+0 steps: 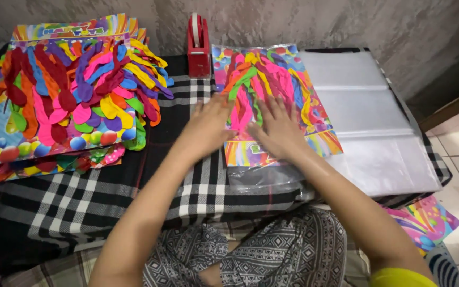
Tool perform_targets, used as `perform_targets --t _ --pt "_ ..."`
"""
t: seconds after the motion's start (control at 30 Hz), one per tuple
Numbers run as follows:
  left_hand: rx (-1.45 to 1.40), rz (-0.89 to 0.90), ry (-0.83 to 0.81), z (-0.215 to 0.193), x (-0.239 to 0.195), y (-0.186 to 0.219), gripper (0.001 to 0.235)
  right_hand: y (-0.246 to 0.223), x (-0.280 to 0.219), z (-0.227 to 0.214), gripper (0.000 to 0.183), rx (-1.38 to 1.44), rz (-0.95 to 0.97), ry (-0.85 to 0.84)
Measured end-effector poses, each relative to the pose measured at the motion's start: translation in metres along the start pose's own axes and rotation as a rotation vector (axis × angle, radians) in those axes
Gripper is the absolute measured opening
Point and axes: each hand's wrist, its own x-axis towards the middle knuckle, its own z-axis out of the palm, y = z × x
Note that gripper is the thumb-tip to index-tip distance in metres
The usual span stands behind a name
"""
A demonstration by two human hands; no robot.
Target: Packing bundles of balloons into plastic sleeves and attaching cardboard headers using a stapler.
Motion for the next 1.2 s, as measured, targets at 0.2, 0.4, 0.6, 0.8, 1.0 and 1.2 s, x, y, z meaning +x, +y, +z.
perform_targets --t 0.2,0.4,0.6,0.8,1.0,1.2 --pt "-0.445 0.595 0.324 0.013 -0.062 0.133 0.037 0.043 -0.046 0.001 0.069 -0.087 -0.101 0.158" --pt "-0.154 0.542 0.523 0.108 -0.057 0.177 0.043 0.075 -0.054 0.001 0.056 0.045 -0.267 0.317" --pt "-0.057 0.006 0.233 0.091 -0.044 0.159 0.062 0.069 -0.062 -0.011 0.049 0.29 -0.189 0.239" --pt "0.089 -0.265 0.41 0.099 -0.03 0.108 0.061 0.067 -0.057 0.039 0.054 -0.095 -0.026 0.4" --pt "0.119 -0.291 0.426 0.113 -0.013 0.109 0.067 0.036 -0.056 0.055 0.055 -0.142 0.047 0.403" --pt "0.075 -0.333 0.4 0.124 0.05 0.102 0.065 0.038 -0.046 0.06 0.069 -0.102 0.038 0.417"
